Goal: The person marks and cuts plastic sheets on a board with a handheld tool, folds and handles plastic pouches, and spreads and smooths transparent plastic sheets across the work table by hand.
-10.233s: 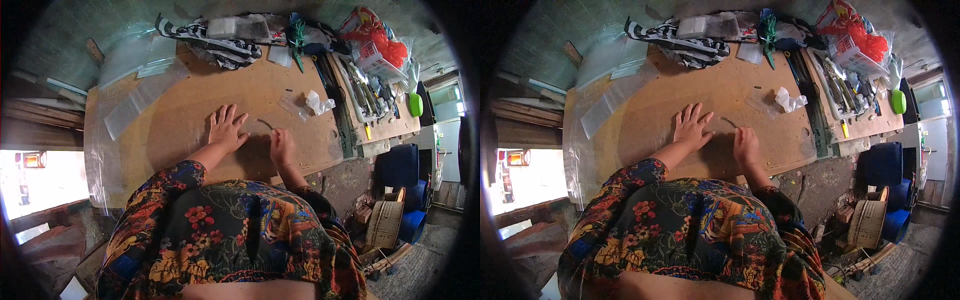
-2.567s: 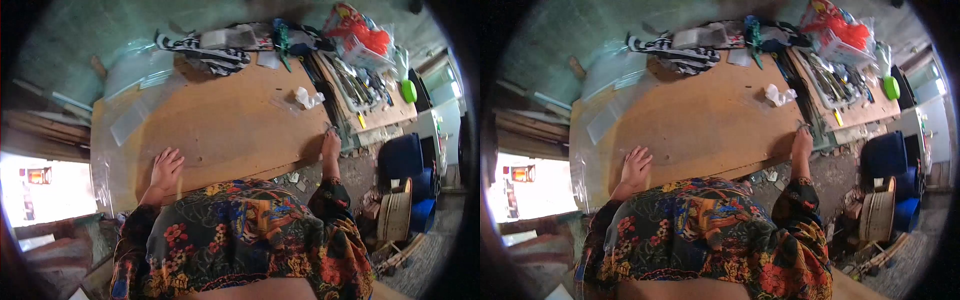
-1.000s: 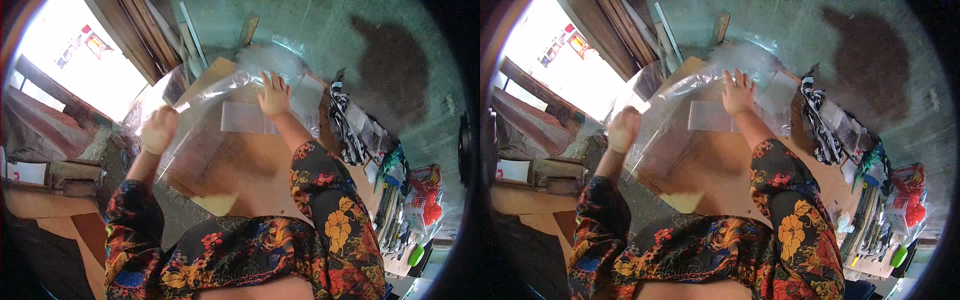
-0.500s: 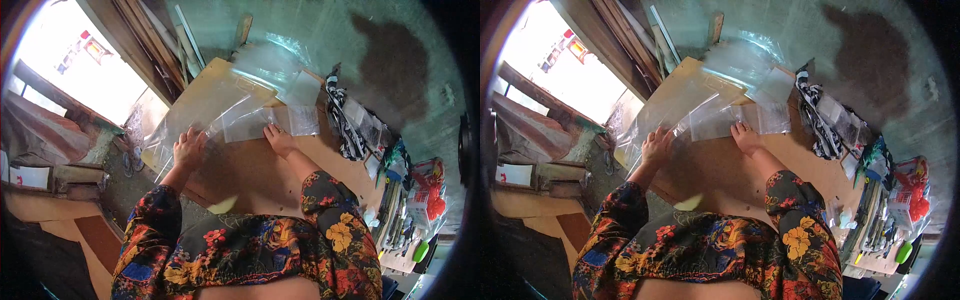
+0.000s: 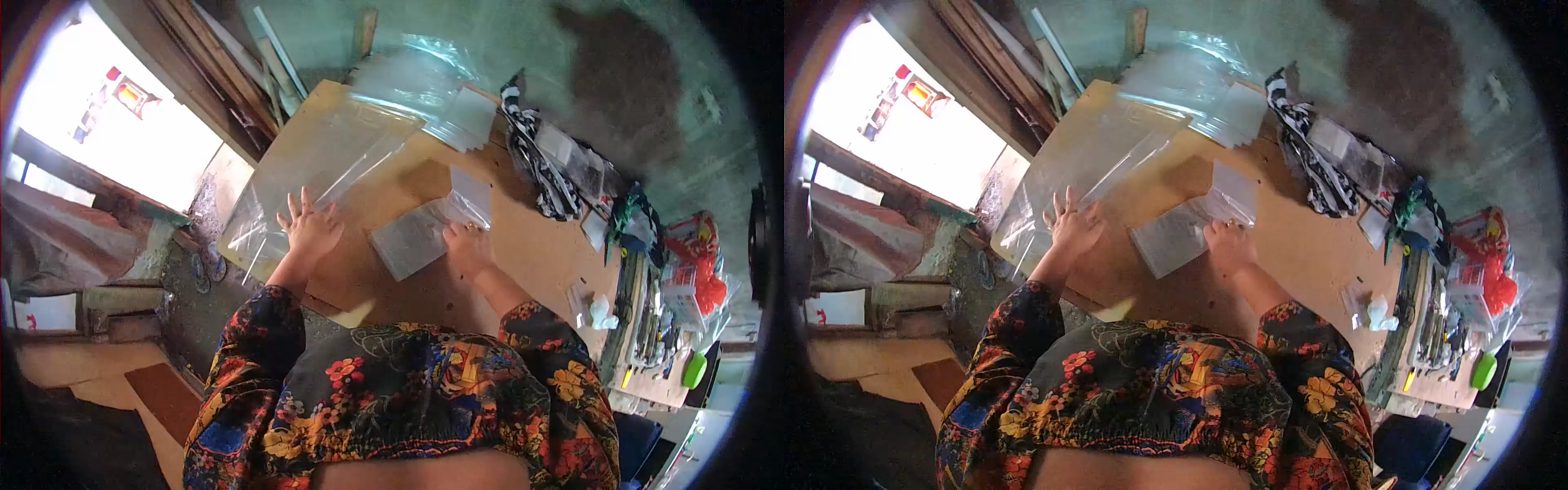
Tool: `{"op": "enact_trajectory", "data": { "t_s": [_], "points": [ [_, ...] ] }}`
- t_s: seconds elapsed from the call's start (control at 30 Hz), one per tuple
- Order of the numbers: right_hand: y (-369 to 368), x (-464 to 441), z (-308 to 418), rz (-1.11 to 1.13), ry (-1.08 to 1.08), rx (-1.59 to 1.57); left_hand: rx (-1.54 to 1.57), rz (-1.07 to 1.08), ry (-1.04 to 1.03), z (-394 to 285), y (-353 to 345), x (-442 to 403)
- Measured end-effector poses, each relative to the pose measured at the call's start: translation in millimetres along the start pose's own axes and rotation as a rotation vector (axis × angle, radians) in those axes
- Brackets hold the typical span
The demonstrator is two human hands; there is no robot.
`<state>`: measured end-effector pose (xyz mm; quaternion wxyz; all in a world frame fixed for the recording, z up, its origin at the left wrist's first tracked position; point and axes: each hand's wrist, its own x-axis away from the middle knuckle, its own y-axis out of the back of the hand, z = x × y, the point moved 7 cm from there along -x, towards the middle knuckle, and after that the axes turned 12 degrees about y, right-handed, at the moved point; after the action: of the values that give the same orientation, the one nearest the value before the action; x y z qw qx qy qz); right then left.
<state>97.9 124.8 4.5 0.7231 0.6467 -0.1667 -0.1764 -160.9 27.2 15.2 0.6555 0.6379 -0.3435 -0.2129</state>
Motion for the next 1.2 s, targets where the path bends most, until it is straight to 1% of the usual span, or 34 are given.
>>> {"op": "enact_trajectory", "data": {
  "t_s": [0.03,0.07,0.1,0.17,0.2,0.27,0.3,0.37,0.4,0.47,0.5,0.57,0.6,0.67,0.7,0.77,0.8,0.87,0.9,0.93,0.97,1.0,1.07,1.1,1.17,1.2],
  "points": [
    [1.8,9.1,7.3,-0.016,-0.009,0.045,0.008,-0.133,-0.119,-9.8,13.2,7.8],
    [-5.2,17.1,10.6,0.080,-0.030,0.011,0.016,-0.267,-0.238,-20.5,22.8,18.2],
    [-11.5,25.0,18.1,0.076,-0.041,0.012,0.016,-0.269,-0.250,-25.8,19.6,25.8],
    [-6.0,34.8,43.9,-0.290,0.073,0.039,0.438,0.177,-0.230,-38.1,-12.9,42.3],
    [-8.9,33.5,49.6,-0.294,0.062,0.040,0.434,0.178,-0.241,-43.5,-23.8,50.7],
    [-18.0,26.7,78.0,-0.260,0.292,-0.121,0.722,0.233,-0.113,-44.4,-47.7,55.9],
    [-31.3,20.2,81.1,-0.267,0.283,-0.119,0.717,0.232,-0.124,-49.3,-50.7,55.6],
    [-71.1,4.5,62.7,-0.177,0.014,-0.328,0.936,0.511,-0.082,-60.9,-68.3,59.0],
    [-58.5,2.2,63.6,-0.181,0.015,-0.327,0.935,0.507,-0.084,-66.1,-74.8,62.6],
    [-35.9,-2.5,70.4,0.066,0.014,-0.330,1.218,0.374,0.060,-60.3,-76.5,64.6],
    [-38.9,-4.3,65.7,0.059,0.014,-0.325,1.219,0.369,0.053,-60.7,-71.5,65.7],
    [-39.0,-7.2,71.6,-0.065,0.274,-0.094,1.306,0.681,0.118,-69.2,-72.2,75.7],
    [-34.4,-5.6,73.5,-0.066,0.277,-0.088,1.311,0.677,0.115,-70.1,-67.6,79.7],
    [-4.9,9.4,55.1,-0.480,0.054,-0.415,1.449,0.573,0.223,-65.5,-63.2,86.6],
    [8.0,13.3,58.6,-0.478,0.055,-0.411,1.453,0.573,0.221,-66.1,-63.5,88.4],
    [41.2,25.8,65.4,-0.614,0.057,-0.540,1.680,0.734,0.312,-71.1,-72.2,96.3],
    [43.3,28.7,68.5,-0.615,0.054,-0.536,1.679,0.738,0.308,-76.2,-73.3,98.7],
    [52.6,38.9,71.6,-0.734,0.092,-0.578,1.721,0.379,0.409,-73.3,-67.4,95.7],
    [54.8,42.3,71.6,-0.733,0.088,-0.575,1.721,0.385,0.408,-76.7,-60.8,100.8],
    [48.0,43.3,62.8,-0.693,-0.028,-0.796,1.755,0.506,0.455,-82.8,-53.7,110.5],
    [40.1,45.3,56.4,-0.645,-0.146,-1.016,1.769,0.570,0.477,-84.4,-53.4,115.8],
    [48.4,49.1,56.2,-0.648,-0.151,-1.015,1.781,0.633,0.500,-86.1,-52.9,121.2],
    [50.1,56.4,50.4,-0.574,-0.290,-1.330,1.931,1.299,0.199,-118.1,-50.3,143.5],
    [45.2,59.8,44.7,-0.584,-0.298,-1.326,1.922,1.308,0.193,-123.7,-48.4,147.1],
    [36.9,66.3,33.3,-0.707,-0.205,-1.481,1.769,1.066,0.082,-130.5,-38.6,146.1],
    [40.4,72.0,26.4,-0.714,-0.210,-1.476,1.764,1.074,0.075,-133.0,-39.2,143.0]
  ]
}}
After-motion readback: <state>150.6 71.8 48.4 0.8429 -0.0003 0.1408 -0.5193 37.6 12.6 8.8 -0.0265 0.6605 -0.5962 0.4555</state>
